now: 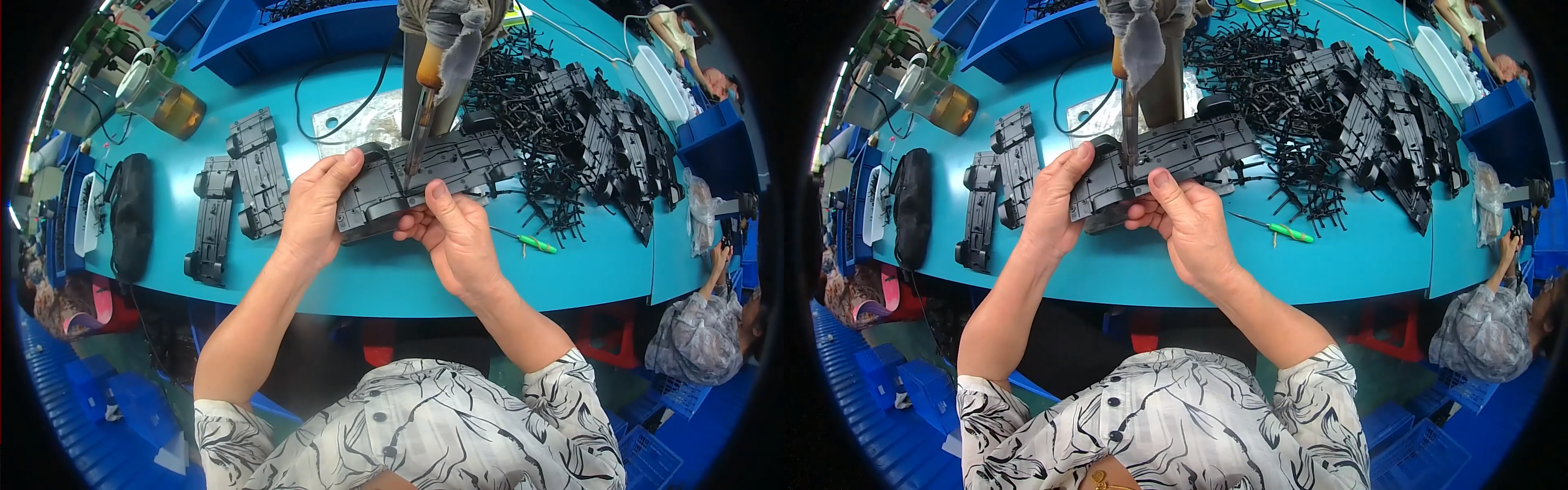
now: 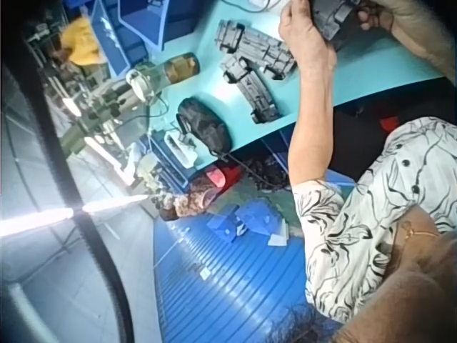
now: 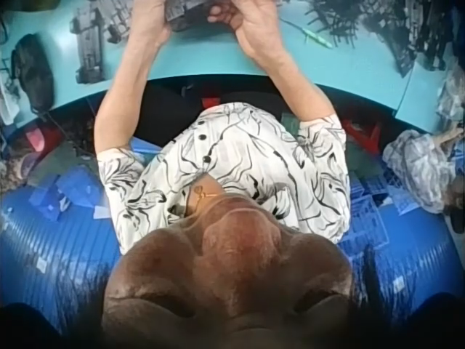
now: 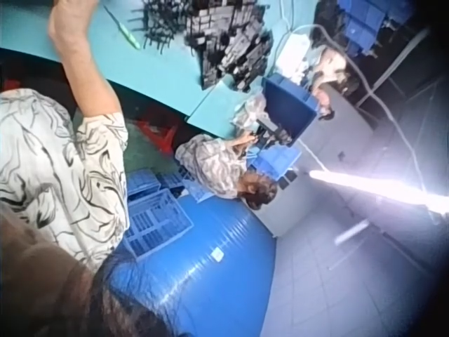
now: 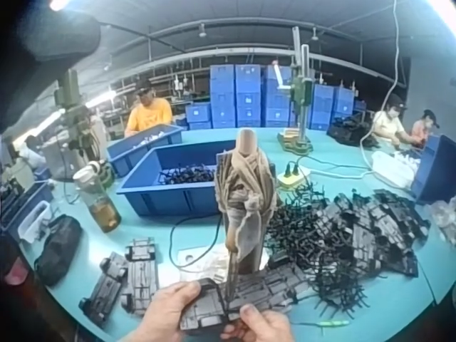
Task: Manually assembling plastic toy truck chassis components and using a heat tool to secure them at a factory workbench.
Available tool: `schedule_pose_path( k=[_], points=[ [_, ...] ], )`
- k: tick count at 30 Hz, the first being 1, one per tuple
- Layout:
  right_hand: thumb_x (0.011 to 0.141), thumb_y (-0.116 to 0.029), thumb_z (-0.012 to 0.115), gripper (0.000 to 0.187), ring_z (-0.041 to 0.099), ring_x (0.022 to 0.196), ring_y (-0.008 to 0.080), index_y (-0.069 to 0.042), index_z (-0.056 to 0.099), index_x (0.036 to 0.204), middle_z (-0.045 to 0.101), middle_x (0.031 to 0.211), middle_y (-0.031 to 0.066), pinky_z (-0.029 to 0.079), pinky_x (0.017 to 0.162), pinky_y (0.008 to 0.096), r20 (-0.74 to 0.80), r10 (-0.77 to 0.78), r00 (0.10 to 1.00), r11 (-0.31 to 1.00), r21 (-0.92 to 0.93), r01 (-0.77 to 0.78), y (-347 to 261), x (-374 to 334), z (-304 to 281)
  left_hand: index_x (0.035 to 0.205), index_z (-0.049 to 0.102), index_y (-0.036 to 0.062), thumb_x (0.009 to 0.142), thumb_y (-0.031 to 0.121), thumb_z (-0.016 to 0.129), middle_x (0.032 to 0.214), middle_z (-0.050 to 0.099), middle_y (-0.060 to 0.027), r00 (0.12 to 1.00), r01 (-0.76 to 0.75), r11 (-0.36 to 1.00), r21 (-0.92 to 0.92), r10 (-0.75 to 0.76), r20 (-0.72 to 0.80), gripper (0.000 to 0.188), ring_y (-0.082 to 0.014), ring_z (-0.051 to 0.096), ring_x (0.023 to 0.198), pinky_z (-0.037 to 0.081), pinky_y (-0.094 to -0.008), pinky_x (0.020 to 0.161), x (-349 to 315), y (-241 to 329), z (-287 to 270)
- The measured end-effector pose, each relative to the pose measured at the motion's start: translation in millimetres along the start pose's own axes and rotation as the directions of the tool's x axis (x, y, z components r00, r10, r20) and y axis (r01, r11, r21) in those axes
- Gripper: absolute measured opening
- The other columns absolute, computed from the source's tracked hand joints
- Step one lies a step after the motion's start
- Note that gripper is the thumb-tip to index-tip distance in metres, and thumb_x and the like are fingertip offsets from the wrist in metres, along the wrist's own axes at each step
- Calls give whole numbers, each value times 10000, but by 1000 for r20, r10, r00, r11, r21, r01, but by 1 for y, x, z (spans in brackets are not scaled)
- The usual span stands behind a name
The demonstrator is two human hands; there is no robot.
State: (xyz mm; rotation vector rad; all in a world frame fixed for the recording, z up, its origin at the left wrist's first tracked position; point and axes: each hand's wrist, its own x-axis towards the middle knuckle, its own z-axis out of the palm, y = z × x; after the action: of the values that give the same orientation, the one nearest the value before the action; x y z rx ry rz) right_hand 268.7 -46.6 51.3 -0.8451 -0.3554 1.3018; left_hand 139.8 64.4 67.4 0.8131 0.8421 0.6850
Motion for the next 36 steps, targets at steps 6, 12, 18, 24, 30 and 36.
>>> schedule_pose_path(
  k=[6, 12, 18, 24, 30, 36],
  points=[
    [934, -349, 540, 350, 576, 728, 150, -2, 582, 949, 605, 822, 79, 521, 679, 329, 5, 2, 1000, 1000, 2, -2, 0, 0, 1, 1006, 581, -39, 881, 279, 643, 895, 626, -82, 1000, -9, 1000, 15, 9, 3, 348, -113, 602, 770, 529, -257, 692, -1, 2, 1],
    [936, -351, 536, 357, 573, 727, 149, 3, 579, 948, 602, 818, 84, 519, 677, 329, -6, -8, 1000, 1000, -12, 8, 0, 0, 1, 998, 580, -43, 883, 274, 639, 893, 626, -83, 1000, -10, 1000, 18, 10, -2, 342, -113, 603, 763, 531, -255, 684, -3, 5, 5],
    [935, -362, 533, 366, 571, 721, 151, 1, 576, 942, 603, 816, 93, 519, 667, 330, 11, -20, 1000, 1000, -16, 20, 0, 0, 1, 990, 580, -40, 885, 271, 636, 890, 629, -86, 1000, 3, 1000, 10, -3, 11, 333, -118, 609, 756, 536, -259, 686, -3, 4, 3],
    [933, -376, 531, 382, 568, 714, 150, 4, 575, 939, 606, 816, 98, 518, 661, 329, -3, -12, 1000, 1000, -18, 12, 0, 0, 2, 992, 581, -37, 885, 272, 636, 891, 631, -87, 999, 34, 999, -6, -34, 22, 332, -119, 613, 753, 541, -264, 686, 0, 1, -1],
    [931, -385, 531, 396, 566, 718, 143, 8, 579, 956, 607, 821, 95, 518, 662, 324, -11, -10, 1000, 1000, -20, 9, 1, 1, 3, 980, 579, -35, 888, 268, 631, 889, 630, -86, 999, 29, 1000, -7, -29, 14, 321, -119, 615, 748, 541, -267, 683, 0, 2, 1],
    [927, -392, 535, 400, 567, 719, 140, 5, 581, 952, 602, 815, 85, 520, 664, 322, -16, -13, 1000, 1000, -22, 13, 0, 1, 3, 972, 578, -32, 886, 268, 634, 883, 629, -89, 1000, 22, 1000, -11, -22, 1, 317, -118, 612, 738, 539, -262, 674, 0, 3, 2]
  ],
)
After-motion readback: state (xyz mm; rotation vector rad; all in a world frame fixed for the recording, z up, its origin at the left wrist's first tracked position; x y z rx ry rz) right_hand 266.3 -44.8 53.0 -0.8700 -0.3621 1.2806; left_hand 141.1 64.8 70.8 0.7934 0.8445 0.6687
